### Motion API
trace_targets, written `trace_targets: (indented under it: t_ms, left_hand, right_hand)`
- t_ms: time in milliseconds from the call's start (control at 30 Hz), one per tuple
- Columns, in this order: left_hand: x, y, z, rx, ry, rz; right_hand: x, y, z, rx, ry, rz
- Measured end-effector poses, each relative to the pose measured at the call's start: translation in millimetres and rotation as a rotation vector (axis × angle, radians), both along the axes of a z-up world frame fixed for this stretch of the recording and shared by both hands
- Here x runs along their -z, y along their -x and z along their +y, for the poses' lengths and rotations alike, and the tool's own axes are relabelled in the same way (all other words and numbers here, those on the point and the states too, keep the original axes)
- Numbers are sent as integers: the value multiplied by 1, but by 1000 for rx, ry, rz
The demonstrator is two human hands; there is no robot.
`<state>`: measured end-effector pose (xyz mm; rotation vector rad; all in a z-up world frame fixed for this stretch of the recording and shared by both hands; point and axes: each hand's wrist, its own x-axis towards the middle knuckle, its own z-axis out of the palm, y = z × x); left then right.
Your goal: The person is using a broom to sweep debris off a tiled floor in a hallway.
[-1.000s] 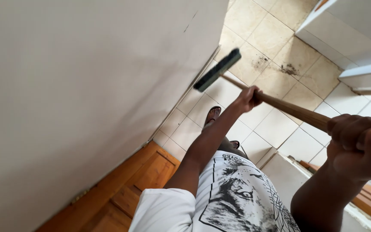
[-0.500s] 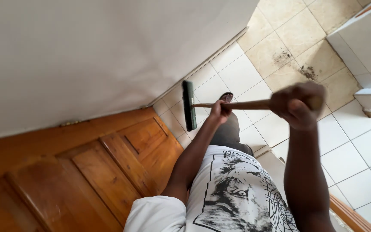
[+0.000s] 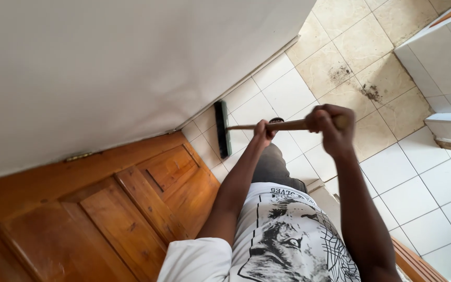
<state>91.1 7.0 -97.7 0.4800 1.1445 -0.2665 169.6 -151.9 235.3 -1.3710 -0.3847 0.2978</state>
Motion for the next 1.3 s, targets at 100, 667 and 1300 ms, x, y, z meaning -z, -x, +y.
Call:
trace_targets:
  t_ms: [100,667,1300]
  left_hand:
    - [-21,-47,-32,232,6,48]
    - [9,-198,-114,590,282,-216]
    - [-116,-34,-216,876,819,-315]
  right_hand:
    - [-17,-23,-30,116,-6,-25]
    - [-106,-48,-39,-70,394,-255]
    - [-89,189,-172,977,124,-392]
